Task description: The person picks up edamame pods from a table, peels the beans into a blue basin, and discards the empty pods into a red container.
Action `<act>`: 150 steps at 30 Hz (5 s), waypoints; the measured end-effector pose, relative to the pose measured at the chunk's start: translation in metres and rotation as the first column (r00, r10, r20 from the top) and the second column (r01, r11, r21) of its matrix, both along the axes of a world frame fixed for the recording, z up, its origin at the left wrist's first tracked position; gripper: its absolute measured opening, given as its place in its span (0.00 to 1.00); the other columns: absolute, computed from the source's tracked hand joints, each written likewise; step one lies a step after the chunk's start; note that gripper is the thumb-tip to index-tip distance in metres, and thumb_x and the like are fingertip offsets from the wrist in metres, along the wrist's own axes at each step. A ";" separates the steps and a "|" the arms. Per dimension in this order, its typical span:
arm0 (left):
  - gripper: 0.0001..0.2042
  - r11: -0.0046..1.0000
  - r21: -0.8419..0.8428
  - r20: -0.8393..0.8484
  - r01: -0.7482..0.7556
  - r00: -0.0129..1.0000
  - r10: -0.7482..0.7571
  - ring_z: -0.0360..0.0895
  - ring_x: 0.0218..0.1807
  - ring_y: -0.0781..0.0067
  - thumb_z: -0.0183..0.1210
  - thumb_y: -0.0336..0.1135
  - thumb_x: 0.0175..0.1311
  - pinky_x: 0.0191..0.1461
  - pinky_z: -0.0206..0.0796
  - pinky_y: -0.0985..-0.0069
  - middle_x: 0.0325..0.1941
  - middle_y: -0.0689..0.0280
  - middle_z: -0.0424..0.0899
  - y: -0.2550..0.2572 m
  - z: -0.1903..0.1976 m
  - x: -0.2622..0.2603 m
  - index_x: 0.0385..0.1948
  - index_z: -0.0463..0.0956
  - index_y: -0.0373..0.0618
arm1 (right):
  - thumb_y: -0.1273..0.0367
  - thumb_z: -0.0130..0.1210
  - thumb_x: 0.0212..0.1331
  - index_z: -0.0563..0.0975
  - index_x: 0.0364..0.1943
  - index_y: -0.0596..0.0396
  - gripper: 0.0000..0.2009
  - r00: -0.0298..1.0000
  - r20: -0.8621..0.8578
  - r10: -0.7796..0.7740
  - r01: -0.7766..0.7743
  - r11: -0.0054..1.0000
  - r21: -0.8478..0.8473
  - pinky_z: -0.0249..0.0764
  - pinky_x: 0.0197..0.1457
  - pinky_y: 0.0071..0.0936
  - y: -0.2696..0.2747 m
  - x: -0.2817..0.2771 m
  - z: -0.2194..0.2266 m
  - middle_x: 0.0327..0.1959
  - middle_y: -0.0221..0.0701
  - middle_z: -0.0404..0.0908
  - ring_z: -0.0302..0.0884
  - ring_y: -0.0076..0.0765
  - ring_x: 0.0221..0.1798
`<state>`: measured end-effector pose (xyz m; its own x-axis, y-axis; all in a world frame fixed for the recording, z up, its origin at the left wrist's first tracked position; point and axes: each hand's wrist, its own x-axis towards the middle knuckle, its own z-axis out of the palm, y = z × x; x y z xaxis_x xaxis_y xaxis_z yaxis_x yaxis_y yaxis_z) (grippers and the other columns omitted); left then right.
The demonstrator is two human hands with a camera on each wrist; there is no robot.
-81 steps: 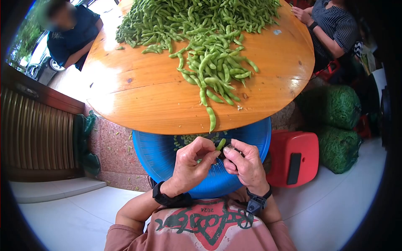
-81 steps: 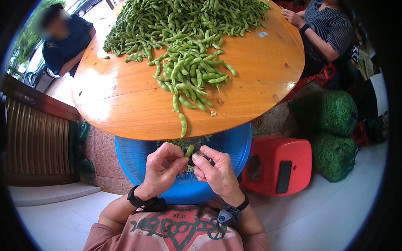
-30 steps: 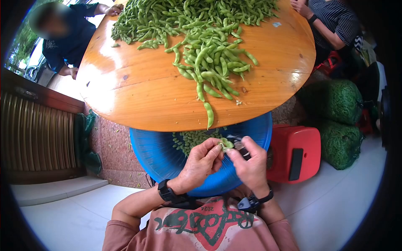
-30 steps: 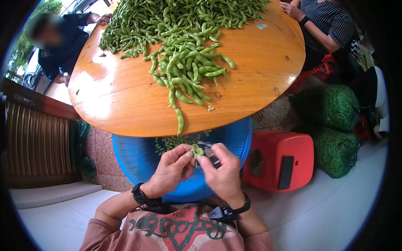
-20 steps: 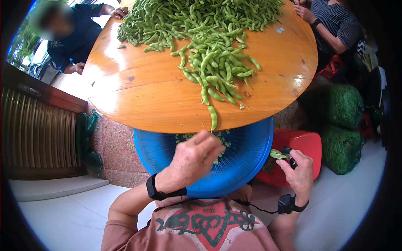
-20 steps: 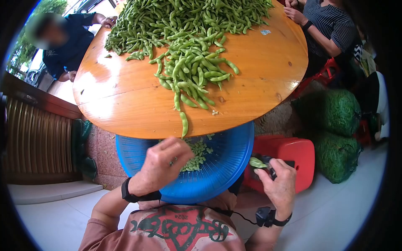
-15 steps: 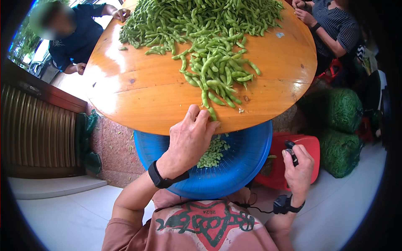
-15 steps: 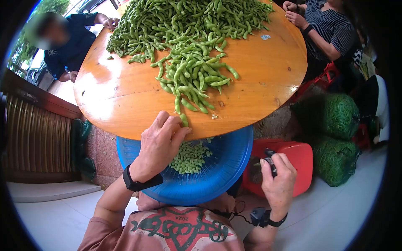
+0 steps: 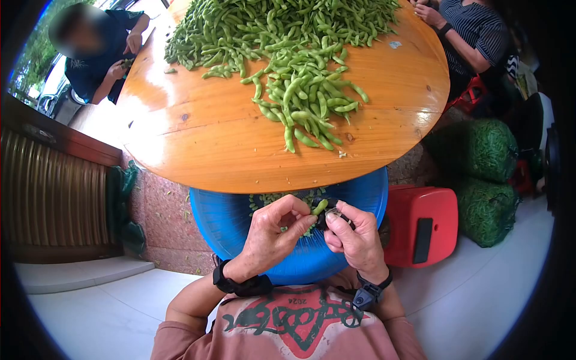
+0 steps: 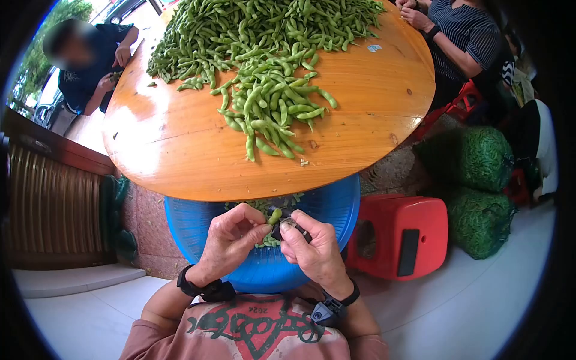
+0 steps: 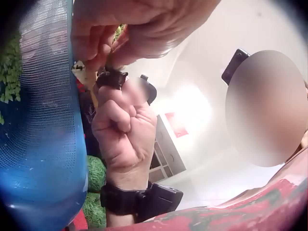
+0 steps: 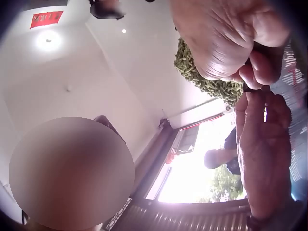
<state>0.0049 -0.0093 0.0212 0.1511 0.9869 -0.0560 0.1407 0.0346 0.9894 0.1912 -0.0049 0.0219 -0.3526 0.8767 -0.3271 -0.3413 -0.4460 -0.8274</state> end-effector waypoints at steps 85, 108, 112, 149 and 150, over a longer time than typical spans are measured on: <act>0.08 0.853 -0.397 0.850 0.339 0.486 0.202 0.80 0.43 0.76 0.54 0.26 0.71 0.47 0.72 0.76 0.41 0.66 0.83 0.004 -0.044 -0.006 0.47 0.79 0.43 | 0.80 0.58 0.57 0.76 0.38 0.61 0.06 0.668 0.534 -0.518 -0.316 0.452 0.834 0.76 0.34 0.39 -0.001 -0.022 -0.016 0.36 0.40 0.74 0.77 0.48 0.32; 0.12 0.906 0.421 -0.748 0.034 0.578 0.326 0.81 0.37 0.46 0.63 0.38 0.63 0.39 0.73 0.54 0.35 0.54 0.80 0.103 0.008 -0.018 0.40 0.75 0.41 | 0.76 0.54 0.62 0.80 0.48 0.63 0.12 0.269 0.826 -0.496 -0.171 0.819 0.547 0.74 0.33 0.36 -0.003 0.094 0.022 0.25 0.45 0.80 0.81 0.46 0.27; 0.08 0.927 0.374 -0.808 -0.004 0.490 0.328 0.80 0.37 0.46 0.60 0.33 0.65 0.41 0.73 0.56 0.35 0.53 0.78 0.093 0.014 -0.036 0.37 0.74 0.39 | 0.77 0.54 0.61 0.77 0.37 0.63 0.04 0.430 0.805 -0.408 -0.203 0.826 0.527 0.73 0.32 0.37 -0.001 0.069 0.020 0.25 0.46 0.79 0.81 0.49 0.27; 0.11 0.985 0.020 -0.284 0.171 0.946 -0.158 0.83 0.29 0.70 0.62 0.35 0.70 0.33 0.75 0.71 0.29 0.59 0.86 0.006 -0.004 -0.005 0.44 0.76 0.35 | 0.77 0.54 0.64 0.77 0.38 0.64 0.04 0.912 0.410 0.020 -0.192 0.903 0.383 0.69 0.31 0.26 0.002 0.001 -0.008 0.29 0.31 0.71 0.72 0.24 0.28; 0.13 0.972 0.061 -0.410 0.228 0.894 -0.184 0.85 0.30 0.69 0.61 0.36 0.70 0.33 0.74 0.70 0.28 0.57 0.87 0.007 0.007 -0.006 0.43 0.76 0.33 | 0.77 0.54 0.63 0.77 0.38 0.64 0.03 0.892 0.452 -0.010 -0.200 0.888 0.415 0.69 0.31 0.26 0.003 0.003 -0.009 0.28 0.31 0.71 0.72 0.24 0.28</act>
